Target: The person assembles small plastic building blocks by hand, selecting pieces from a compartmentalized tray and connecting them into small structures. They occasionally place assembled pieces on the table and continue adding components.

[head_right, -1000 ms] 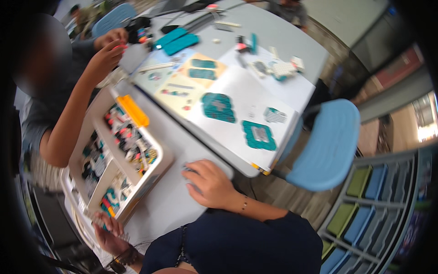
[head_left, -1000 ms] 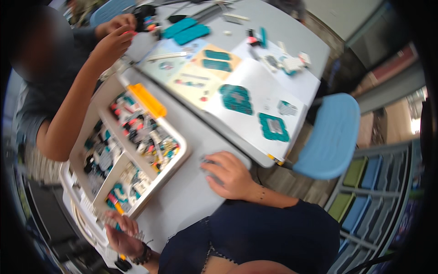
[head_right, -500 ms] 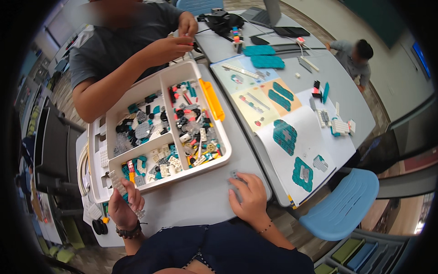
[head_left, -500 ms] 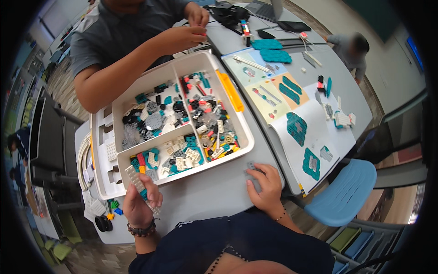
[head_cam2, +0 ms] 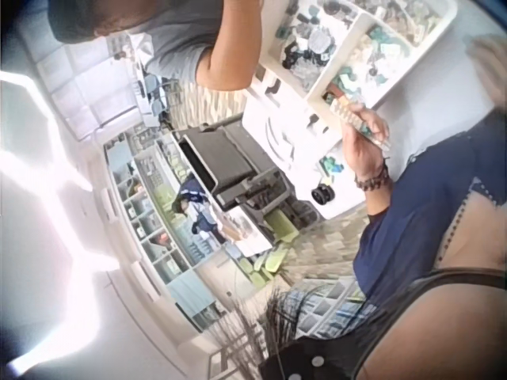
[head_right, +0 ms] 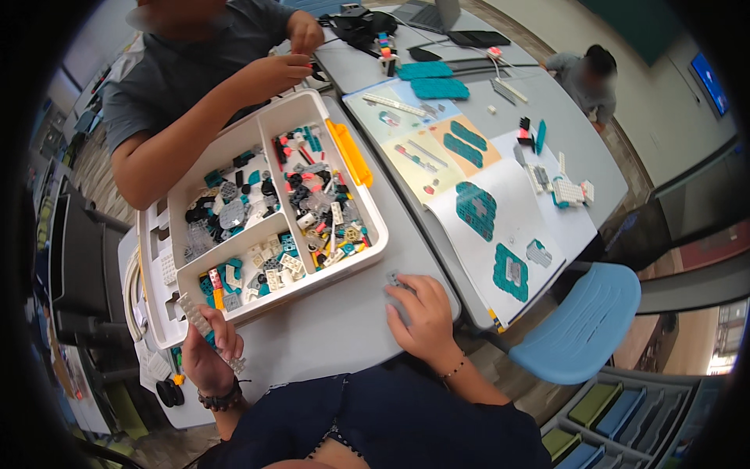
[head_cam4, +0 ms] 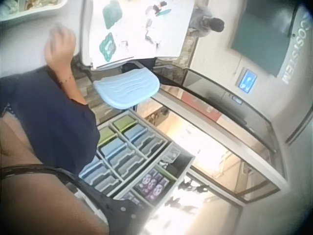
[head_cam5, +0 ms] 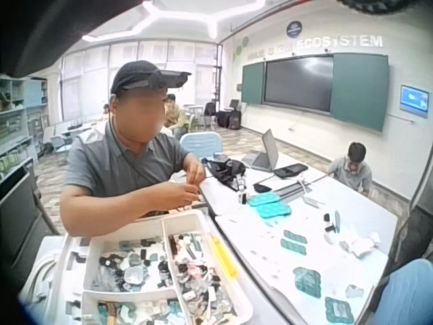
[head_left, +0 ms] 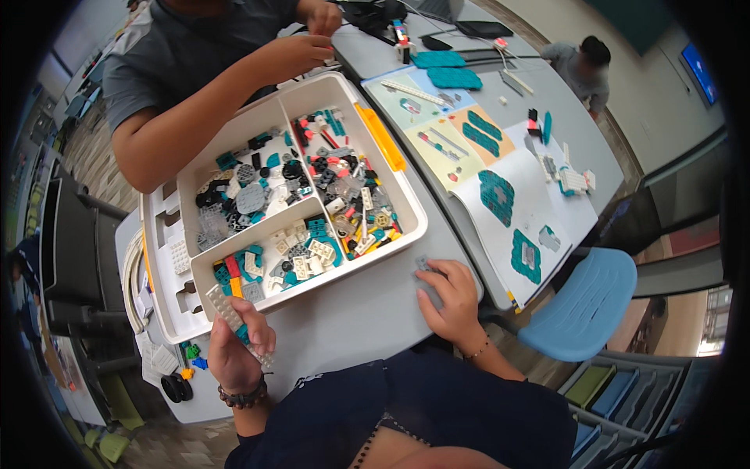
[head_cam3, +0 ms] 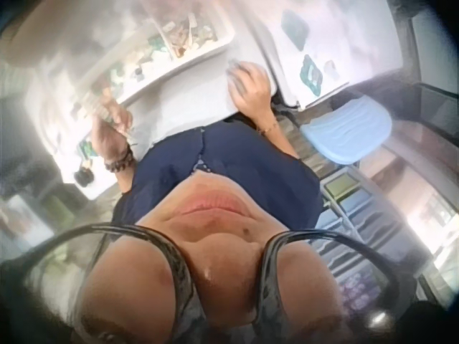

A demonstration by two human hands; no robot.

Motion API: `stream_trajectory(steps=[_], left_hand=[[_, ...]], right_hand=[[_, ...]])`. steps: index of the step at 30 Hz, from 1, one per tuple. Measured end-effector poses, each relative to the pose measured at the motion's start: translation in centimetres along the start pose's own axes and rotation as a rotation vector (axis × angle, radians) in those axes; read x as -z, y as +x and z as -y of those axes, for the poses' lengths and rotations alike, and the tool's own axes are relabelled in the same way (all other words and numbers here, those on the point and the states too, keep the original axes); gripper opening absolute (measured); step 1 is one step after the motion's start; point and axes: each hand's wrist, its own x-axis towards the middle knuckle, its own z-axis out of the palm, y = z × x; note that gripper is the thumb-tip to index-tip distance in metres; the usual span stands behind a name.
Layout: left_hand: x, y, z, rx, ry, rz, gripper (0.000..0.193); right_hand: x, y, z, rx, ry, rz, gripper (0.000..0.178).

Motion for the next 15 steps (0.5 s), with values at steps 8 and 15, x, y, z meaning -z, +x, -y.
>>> stream_trajectory(steps=[8,15], left_hand=[[0.09,-0.26,0.10,0.031,-0.050,-0.028,0.033],[-0.31,-0.13,0.11,0.019,-0.039,-0.034,0.031]], right_hand=[[0.06,-0.08,0.08,-0.017,0.002,0.006,0.025],[0.05,-0.20,-0.16,-0.016,-0.009,0.007,0.024]])
